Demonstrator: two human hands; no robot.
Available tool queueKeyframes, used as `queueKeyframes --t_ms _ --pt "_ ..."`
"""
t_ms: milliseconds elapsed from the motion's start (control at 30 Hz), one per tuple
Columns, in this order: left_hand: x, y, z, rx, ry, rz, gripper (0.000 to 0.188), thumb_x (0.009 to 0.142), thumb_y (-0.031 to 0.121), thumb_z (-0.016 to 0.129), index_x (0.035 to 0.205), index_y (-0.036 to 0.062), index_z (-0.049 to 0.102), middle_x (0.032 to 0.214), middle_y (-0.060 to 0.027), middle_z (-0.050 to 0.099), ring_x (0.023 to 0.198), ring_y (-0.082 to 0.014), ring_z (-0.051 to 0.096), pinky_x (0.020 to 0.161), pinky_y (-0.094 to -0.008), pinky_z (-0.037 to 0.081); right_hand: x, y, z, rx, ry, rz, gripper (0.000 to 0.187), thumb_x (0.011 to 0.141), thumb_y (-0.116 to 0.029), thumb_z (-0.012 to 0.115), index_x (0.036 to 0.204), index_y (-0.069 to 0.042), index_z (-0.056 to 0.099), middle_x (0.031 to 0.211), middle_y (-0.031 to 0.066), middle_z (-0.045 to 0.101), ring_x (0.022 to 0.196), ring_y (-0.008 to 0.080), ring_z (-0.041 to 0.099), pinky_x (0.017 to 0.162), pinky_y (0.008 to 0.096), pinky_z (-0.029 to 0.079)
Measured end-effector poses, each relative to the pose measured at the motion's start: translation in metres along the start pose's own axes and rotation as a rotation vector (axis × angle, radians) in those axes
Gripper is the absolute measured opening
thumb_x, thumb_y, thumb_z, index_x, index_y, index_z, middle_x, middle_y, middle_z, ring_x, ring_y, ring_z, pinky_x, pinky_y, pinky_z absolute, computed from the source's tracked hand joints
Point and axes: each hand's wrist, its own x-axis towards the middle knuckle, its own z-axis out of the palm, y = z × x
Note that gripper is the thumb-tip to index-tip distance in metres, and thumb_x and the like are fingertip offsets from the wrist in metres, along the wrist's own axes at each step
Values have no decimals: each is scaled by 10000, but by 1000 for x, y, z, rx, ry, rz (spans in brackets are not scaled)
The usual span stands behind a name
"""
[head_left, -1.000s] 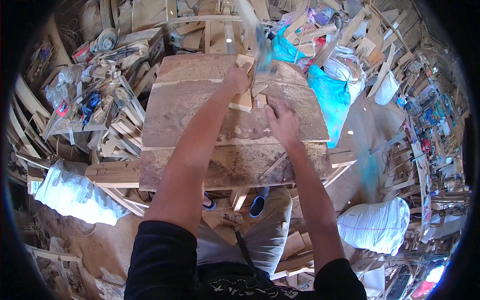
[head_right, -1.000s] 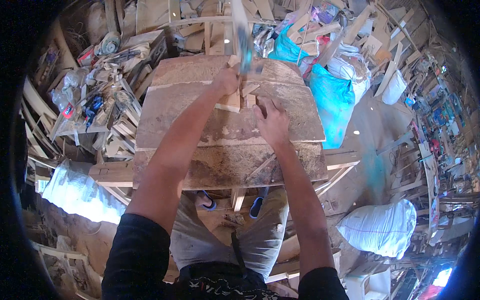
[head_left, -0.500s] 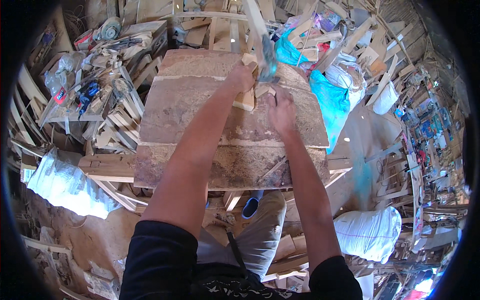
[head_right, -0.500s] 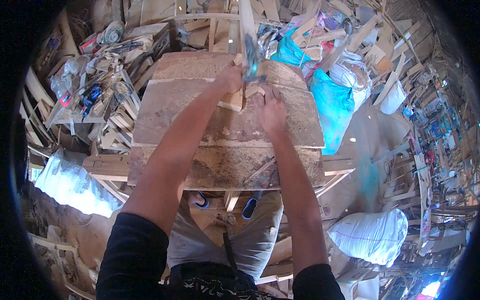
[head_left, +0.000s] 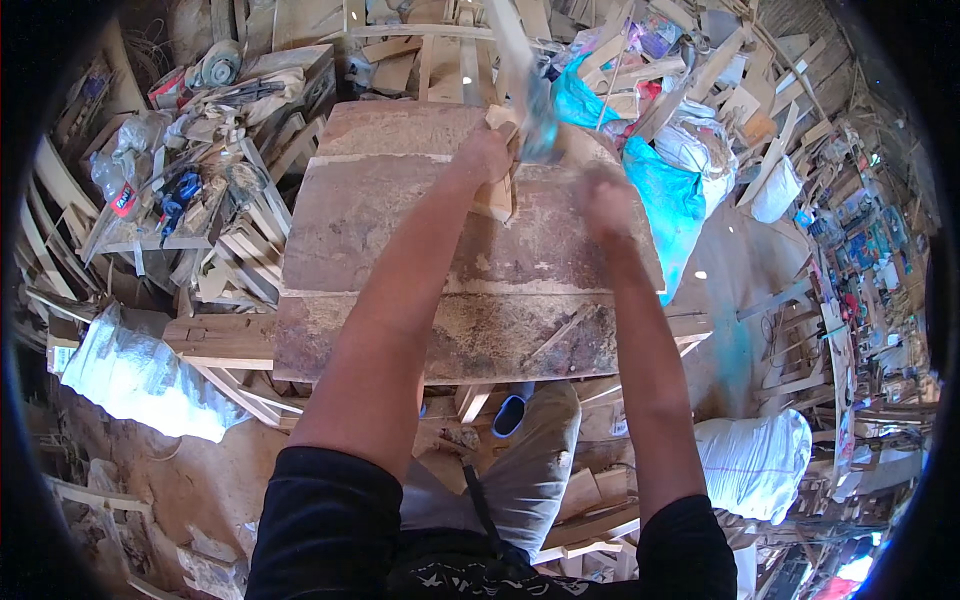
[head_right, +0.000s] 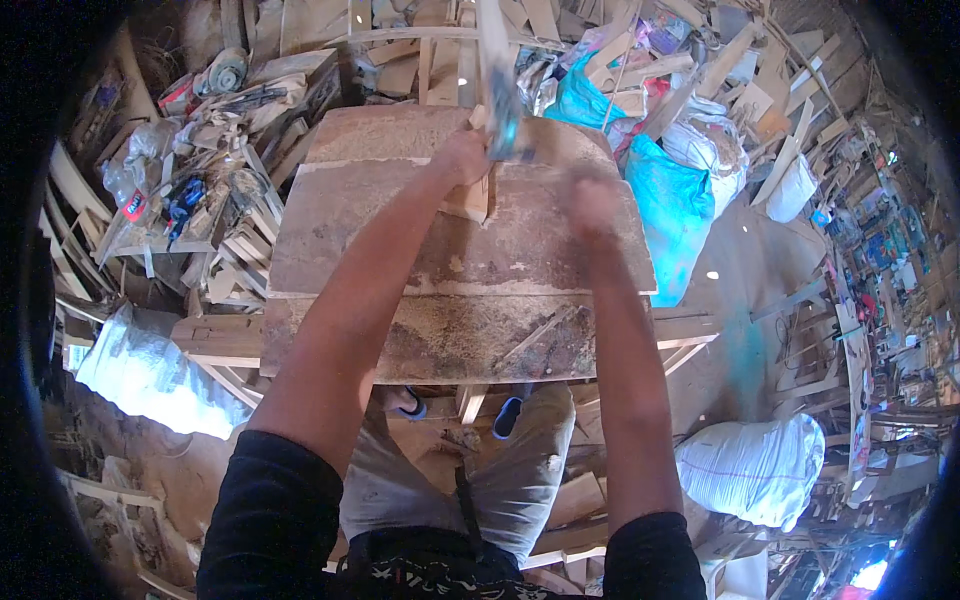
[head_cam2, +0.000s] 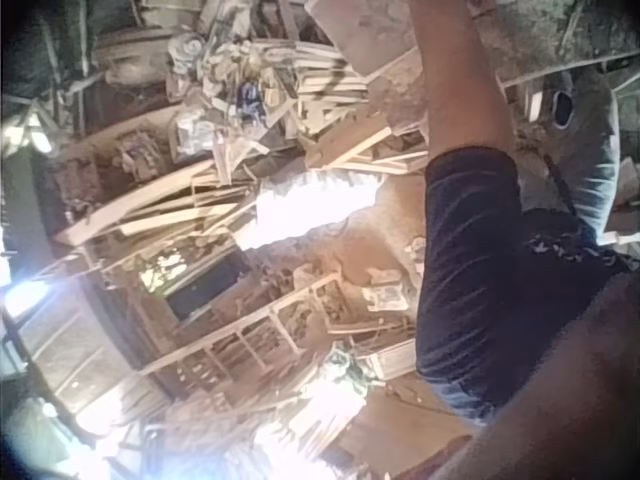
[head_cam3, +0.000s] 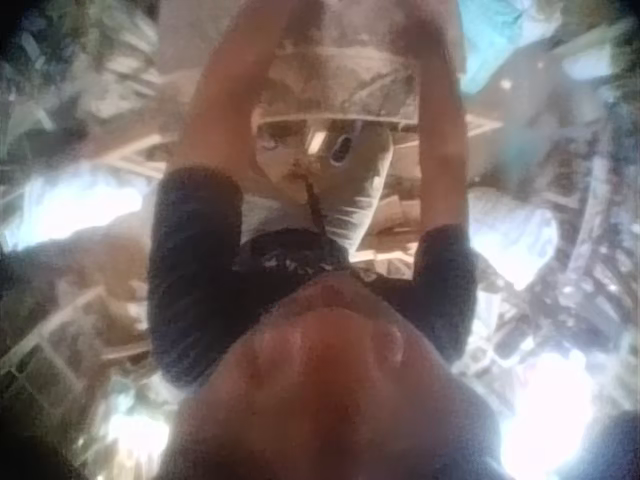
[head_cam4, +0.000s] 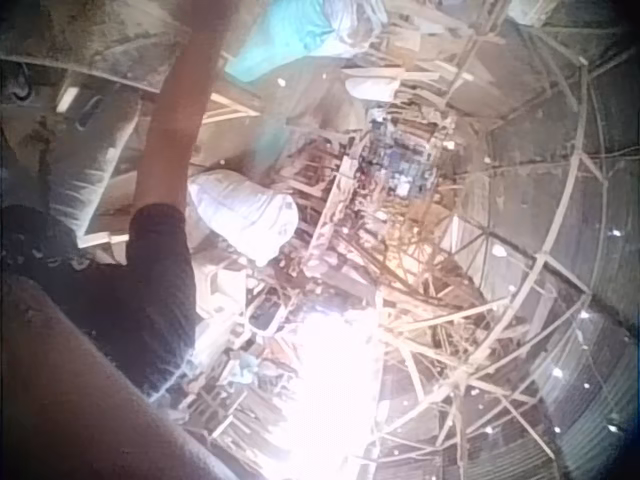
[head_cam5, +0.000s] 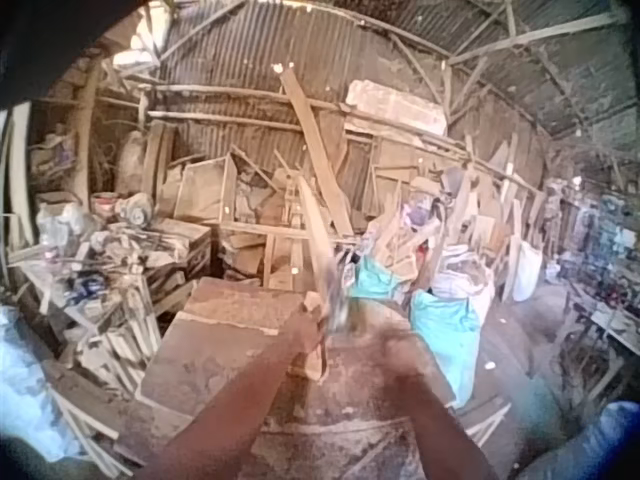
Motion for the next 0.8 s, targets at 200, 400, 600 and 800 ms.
queueKeyframes --t_ms 200,400,600,800 --pt "-7 -14 5 53 59 48 438 954 223 582 1359 55 598 1193 -285 716 1211 -457 639 1062 -507 525 -31 35 -6 -254 67 365 717 1016 -536 581 1613 -191 382 1496 298 539 1427 465 481 1175 591 367" --pt "-4 -4 0 96 -102 -15 452 946 242 597 1355 50 584 1219 -273 715 1257 -437 620 1092 -504 499 -44 23 -32 1 -282 728 832 1014 -680 446 1580 -72 393 1474 346 531 1338 525 550 1129 580 441" --pt "21 -65 25 176 36 133 341 939 331 677 1133 57 734 1094 -218 757 1084 -384 711 952 -505 555 -40 32 -21 150 -262 646 825 1054 -622 423 1537 48 420 1490 364 517 1363 496 545 1162 557 435" --pt "35 -96 34 -37 83 241 445 1000 345 631 1385 123 639 1379 -235 654 1256 -435 626 1056 -518 508 -41 13 -33 135 -148 771 801 1020 -612 497 1492 34 449 1449 338 527 1371 488 522 1150 577 433"
